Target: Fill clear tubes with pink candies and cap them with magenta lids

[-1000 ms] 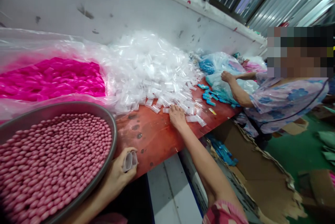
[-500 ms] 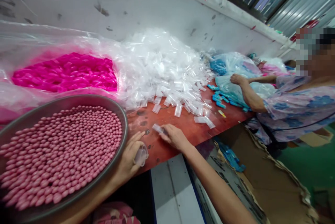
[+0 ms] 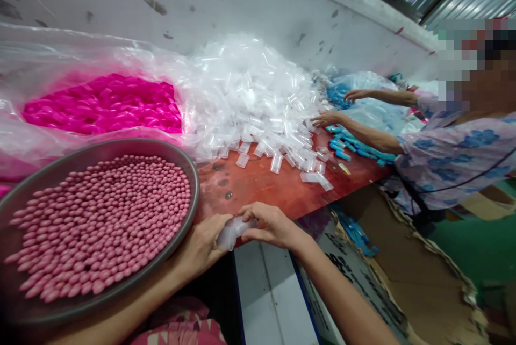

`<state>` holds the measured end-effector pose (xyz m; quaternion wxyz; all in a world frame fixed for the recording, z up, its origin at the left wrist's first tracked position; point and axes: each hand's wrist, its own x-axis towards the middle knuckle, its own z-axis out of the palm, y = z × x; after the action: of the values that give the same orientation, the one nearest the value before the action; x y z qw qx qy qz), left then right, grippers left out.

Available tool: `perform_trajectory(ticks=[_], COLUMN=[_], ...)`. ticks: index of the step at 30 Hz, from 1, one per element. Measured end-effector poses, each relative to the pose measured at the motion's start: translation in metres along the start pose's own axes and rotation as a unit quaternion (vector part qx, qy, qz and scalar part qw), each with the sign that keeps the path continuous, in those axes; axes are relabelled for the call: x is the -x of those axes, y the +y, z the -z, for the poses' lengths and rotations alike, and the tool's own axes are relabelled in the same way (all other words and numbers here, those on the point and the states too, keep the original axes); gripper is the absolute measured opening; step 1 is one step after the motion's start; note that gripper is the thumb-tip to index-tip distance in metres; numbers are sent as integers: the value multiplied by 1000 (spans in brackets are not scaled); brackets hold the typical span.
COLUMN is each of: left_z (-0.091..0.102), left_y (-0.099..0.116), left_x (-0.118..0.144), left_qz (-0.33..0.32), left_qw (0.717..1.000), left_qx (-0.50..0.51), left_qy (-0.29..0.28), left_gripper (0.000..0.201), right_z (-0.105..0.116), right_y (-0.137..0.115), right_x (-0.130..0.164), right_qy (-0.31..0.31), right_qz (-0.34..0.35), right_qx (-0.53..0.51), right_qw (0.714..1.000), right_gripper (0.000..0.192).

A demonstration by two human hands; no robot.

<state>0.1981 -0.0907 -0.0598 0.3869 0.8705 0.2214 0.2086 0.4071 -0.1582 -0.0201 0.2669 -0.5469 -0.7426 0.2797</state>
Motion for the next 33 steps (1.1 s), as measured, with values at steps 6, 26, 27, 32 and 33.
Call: perform_trajectory(ticks=[6,26,27,32,33], left_z=[-2,-13,-13,-12,-13], left_y=[-5,-3,-2,-2,-3], left_x=[6,-15,-16,-17,-15], left_qz=[48,76,79,67,78], left_qw=[992,973,972,976,975], left_qx=[84,141,143,135,137], left_qy=[77,168,170,155,157], left_gripper=[31,41,39,32,32], right_z=[23,-41,-42,-35,-29], right_y=[34,-39,-41,-46,-44], right_x=[4,-35,-36,-33,-33], right_qy=[113,284,294,311,335], right_qz=[-158,-251,-253,-242,-235], right_qx=[-52,-139,-143,-97,-63], right_qw=[980,915,911,914,910], right_gripper=[32,27,28,25,24])
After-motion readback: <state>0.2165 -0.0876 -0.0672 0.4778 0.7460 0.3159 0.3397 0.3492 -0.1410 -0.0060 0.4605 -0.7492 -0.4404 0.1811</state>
